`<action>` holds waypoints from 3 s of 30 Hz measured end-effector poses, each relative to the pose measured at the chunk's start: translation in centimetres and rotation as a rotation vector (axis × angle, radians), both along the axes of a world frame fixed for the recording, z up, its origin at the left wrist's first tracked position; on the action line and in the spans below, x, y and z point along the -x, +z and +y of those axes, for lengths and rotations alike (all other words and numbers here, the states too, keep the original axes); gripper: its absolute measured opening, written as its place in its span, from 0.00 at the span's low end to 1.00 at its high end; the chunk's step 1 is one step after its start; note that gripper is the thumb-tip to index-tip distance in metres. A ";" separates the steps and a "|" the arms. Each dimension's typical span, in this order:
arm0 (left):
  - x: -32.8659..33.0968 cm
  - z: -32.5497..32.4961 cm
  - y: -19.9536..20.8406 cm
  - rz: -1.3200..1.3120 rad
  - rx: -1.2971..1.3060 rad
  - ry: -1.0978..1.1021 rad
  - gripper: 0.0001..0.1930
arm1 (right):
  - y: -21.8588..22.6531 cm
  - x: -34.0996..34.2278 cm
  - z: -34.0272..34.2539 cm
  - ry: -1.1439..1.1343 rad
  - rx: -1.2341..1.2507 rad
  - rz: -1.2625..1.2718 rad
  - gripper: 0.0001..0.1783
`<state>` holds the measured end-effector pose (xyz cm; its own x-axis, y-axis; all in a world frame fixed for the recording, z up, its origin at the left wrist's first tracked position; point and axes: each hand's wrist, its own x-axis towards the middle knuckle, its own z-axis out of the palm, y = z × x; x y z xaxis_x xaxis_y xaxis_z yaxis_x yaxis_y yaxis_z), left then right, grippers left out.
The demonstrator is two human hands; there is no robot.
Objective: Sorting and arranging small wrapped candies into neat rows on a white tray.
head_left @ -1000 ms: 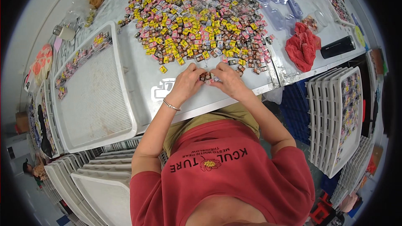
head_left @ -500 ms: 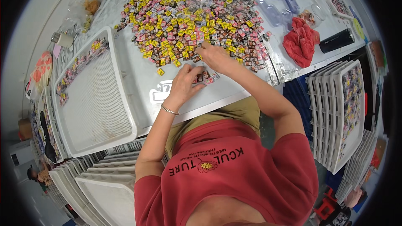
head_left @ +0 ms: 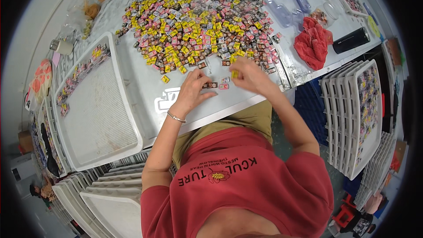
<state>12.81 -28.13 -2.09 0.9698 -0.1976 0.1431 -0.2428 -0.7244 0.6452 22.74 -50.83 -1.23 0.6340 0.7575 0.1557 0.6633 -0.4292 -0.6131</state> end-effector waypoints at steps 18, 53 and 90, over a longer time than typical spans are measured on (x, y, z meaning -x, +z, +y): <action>1.2 0.9 0.3 -0.040 -0.031 0.108 0.27 | 0.0 3.9 0.6 -0.295 0.039 -0.065 0.11; 0.8 0.2 -1.3 -0.006 0.010 0.135 0.20 | -1.7 3.8 5.0 0.048 0.189 -0.062 0.09; 1.0 0.8 -0.9 -0.003 -0.034 0.074 0.18 | -0.2 0.7 0.0 -0.238 -0.110 0.113 0.13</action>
<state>11.76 -27.36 -3.01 0.9816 -0.1300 0.1400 -0.1893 -0.7620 0.6193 22.01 -50.81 -1.39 0.8097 0.5681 0.1471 0.4768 -0.4909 -0.7291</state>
